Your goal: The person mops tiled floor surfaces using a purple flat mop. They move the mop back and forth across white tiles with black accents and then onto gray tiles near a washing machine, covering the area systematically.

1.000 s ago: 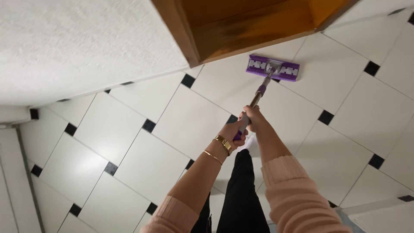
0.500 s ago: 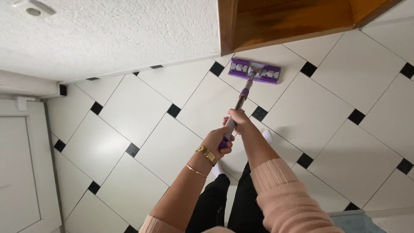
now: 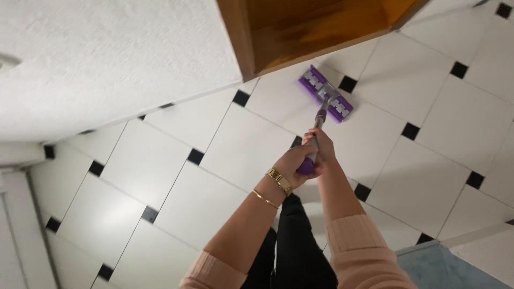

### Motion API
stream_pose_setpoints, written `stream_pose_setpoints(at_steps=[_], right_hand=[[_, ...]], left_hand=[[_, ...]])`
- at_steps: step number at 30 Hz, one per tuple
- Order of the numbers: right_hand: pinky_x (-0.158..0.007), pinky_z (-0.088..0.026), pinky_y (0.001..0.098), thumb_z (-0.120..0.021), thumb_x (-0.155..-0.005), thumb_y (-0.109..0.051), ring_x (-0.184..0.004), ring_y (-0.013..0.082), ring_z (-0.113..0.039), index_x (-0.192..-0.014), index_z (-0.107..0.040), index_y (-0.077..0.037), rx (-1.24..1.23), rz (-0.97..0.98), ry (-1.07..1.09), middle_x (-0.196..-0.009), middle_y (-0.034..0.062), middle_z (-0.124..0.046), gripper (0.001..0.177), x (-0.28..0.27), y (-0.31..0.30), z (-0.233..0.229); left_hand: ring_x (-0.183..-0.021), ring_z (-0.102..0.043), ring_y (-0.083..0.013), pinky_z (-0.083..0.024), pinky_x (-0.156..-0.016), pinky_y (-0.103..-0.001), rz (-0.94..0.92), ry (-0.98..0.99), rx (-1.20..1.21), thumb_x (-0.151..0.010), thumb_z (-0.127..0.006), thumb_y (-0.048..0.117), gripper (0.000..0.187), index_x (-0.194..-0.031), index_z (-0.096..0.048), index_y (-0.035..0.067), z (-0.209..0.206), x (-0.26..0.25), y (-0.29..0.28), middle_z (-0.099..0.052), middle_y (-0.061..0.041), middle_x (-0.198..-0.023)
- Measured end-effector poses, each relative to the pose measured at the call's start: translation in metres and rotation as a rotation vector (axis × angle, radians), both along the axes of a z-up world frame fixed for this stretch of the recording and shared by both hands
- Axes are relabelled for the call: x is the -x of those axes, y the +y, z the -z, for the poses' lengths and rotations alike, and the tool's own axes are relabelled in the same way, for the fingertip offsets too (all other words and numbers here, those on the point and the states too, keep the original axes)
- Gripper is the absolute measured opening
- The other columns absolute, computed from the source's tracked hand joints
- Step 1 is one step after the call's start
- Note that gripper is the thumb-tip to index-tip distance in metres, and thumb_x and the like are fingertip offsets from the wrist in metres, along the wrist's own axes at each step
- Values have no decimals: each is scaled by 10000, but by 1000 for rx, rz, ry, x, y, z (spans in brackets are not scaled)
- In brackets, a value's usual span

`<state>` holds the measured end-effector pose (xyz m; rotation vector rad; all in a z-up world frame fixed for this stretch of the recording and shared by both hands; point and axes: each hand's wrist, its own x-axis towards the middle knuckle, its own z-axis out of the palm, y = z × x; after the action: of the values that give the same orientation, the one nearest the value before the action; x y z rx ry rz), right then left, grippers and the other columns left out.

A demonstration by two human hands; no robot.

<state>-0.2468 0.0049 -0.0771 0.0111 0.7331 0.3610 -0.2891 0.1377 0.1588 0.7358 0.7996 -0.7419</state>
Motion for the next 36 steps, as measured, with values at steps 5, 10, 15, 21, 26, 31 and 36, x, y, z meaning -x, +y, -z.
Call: stream_pose_setpoints(at_steps=[5,10,15,21,26,31,36], right_hand=[[-677,-524,270,-581,-974,-181,-678,122,-601,-820,-501,-141,36,-281,73,-693,-89,-508,178,-72,-96,6],[-599,-479,194,-575,-941,-134,-594,45,-545,-791,-469,-151,9,-240,90,-666,-126,-440,185,-134,-155,11],[-586,-498,146,-600,-943,-209,-609,-26,-589,-794,-479,-197,100,-321,21,-732,-176,-513,192,-178,-177,24],[-442,-433,143,-603,-958,-373,-540,-23,-598,-786,-497,-247,295,-392,12,-698,-176,-616,239,-194,-158,24],[-563,-486,205,-580,-973,-243,-571,56,-600,-834,-454,-157,454,-393,202,-693,-90,-516,206,-188,-122,19],[-603,-539,222,-595,-979,-263,-613,48,-644,-891,-461,-135,467,-378,198,-746,-90,-571,204,-162,-91,19],[-646,-531,229,-584,-984,-205,-640,72,-615,-897,-450,-101,596,-441,163,-715,-67,-506,191,-134,-44,1]], left_hand=[[-603,-614,-196,-511,-466,-233,-92,116,202,-911,-635,30,207,-1048,-483,-2,11,-66,-66,-532,-119,-804],[-624,-631,-204,-544,-492,-256,-45,157,224,-919,-649,82,212,-998,-464,17,75,-131,-129,-513,-106,-785],[-576,-619,-206,-535,-478,-286,-48,139,234,-893,-653,101,192,-960,-477,63,90,-183,-153,-500,-106,-743],[-554,-594,-151,-500,-433,-216,21,133,220,-925,-595,156,185,-1061,-483,213,123,-206,-149,-562,-91,-774],[-556,-606,-107,-504,-444,-194,45,261,181,-943,-595,208,148,-1012,-515,104,113,-192,-112,-629,-67,-778],[-556,-598,-126,-503,-468,-215,21,287,176,-949,-627,225,203,-1000,-498,76,114,-162,-85,-630,-72,-783],[-547,-581,-117,-498,-455,-207,-23,232,141,-944,-606,188,178,-992,-465,92,94,-126,-45,-611,-82,-785]])
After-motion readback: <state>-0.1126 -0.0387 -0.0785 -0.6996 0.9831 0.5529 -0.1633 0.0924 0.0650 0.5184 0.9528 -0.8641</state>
